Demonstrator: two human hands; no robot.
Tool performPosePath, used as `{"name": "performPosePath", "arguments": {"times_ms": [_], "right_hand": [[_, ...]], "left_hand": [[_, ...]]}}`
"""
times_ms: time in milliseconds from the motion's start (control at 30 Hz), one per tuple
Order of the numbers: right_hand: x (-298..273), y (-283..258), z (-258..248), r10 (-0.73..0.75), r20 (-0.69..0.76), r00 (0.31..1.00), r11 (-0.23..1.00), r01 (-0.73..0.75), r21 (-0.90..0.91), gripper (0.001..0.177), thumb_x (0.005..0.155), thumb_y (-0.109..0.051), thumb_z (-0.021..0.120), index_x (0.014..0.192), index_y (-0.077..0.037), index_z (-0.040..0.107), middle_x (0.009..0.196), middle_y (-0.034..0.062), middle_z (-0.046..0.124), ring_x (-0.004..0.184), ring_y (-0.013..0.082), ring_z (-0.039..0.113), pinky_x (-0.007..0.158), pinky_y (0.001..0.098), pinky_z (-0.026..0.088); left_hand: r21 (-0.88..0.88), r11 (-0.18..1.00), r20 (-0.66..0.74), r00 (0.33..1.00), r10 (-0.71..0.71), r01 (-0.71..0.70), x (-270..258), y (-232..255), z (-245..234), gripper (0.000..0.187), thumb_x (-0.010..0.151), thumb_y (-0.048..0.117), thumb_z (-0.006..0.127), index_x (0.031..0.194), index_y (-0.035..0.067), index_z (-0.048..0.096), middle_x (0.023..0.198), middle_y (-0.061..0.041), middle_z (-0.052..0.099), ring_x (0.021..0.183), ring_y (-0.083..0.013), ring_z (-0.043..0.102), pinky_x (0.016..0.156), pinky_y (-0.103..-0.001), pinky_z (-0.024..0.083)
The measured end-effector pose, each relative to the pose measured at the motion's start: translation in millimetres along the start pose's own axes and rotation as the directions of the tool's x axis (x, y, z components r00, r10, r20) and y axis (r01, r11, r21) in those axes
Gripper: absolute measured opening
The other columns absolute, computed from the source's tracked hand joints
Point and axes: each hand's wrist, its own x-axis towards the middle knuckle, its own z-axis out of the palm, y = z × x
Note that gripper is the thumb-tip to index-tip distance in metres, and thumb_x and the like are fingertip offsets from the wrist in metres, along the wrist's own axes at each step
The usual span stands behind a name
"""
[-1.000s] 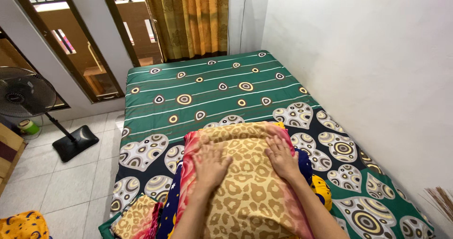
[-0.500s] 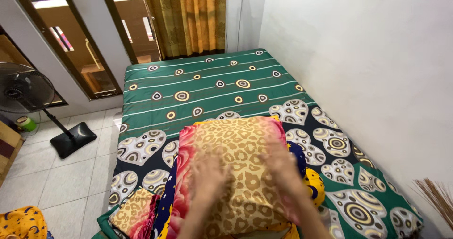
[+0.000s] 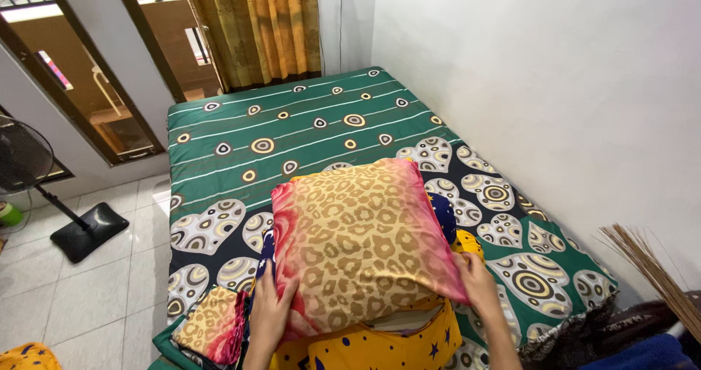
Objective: The person puts pillowcases onto several pillows and arranges them on the bed along with bolsters and folded blankets.
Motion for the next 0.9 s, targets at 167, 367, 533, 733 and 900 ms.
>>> {"name": "performPosePath", "arguments": {"times_ms": [167,367,533,733,900], "right_hand": [[-43.5,31.1,-19.8,0.112,0.246,0.963,0.739,-0.246,0.627,0.025,0.091,-0.023,0.072,0.102,-0.001,0.067,0.08,0.0095,0.069,0.061,0.0165,0.067,0.057,0.0318,0.056],[-38.8,22.4,-39.7,0.069,-0.064,0.996,0.747,-0.009,0.665,0.009,0.095,-0.011,0.072,0.096,-0.001,0.072,0.077,0.0048,0.069,0.059,0.0105,0.059,0.055,0.0237,0.048],[-30.7,34.9,-29.1,0.086,-0.136,0.987,0.922,-0.027,0.387,0.017,0.092,-0.018,0.07,0.097,-0.003,0.074,0.079,0.0076,0.072,0.059,0.0128,0.063,0.056,0.0284,0.051],[-16.8,38.5,-7.2,0.095,-0.221,0.971,0.959,-0.03,0.28,0.037,0.105,-0.037,0.057,0.103,-0.005,0.076,0.08,0.0043,0.071,0.063,0.0123,0.063,0.058,0.0284,0.046],[3.4,16.4,8.2,-0.175,-0.157,0.972,0.868,0.227,0.441,0.022,0.096,-0.026,0.071,0.094,-0.003,0.072,0.073,-0.004,0.061,0.063,0.0046,0.049,0.053,0.0233,0.039]], "left_hand": [[-0.639,0.764,0.166,0.986,0.025,0.089,-44.3,-80.1,25.9,0.073,0.082,0.02,0.078,0.146,0.006,0.045,0.134,-0.017,0.061,0.117,-0.0231,0.065,0.1,-0.038,0.05],[-0.788,0.614,0.068,0.998,0.002,0.052,-53.8,-63.9,-12.4,0.032,0.087,-0.005,0.071,0.119,-0.006,0.07,0.099,-0.012,0.076,0.087,-0.0142,0.071,0.077,-0.027,0.056],[-0.642,0.767,0.096,0.99,0.103,-0.017,-29.8,-63.5,-38.7,0.02,0.09,-0.002,0.075,0.11,-0.005,0.077,0.09,-0.012,0.078,0.078,-0.0127,0.068,0.071,-0.026,0.053],[-0.66,0.598,0.398,0.887,-0.234,0.454,-35.2,-62.1,-47.5,0.041,0.093,0.024,0.06,0.133,0.017,0.058,0.11,0.004,0.071,0.092,-0.0096,0.066,0.077,-0.031,0.057],[-0.712,0.652,0.303,0.952,-0.05,0.261,-30.7,-46.0,-16.1,0.047,0.093,0.022,0.067,0.136,0.005,0.06,0.105,0.0,0.071,0.084,-0.0117,0.069,0.07,-0.027,0.053]]}}
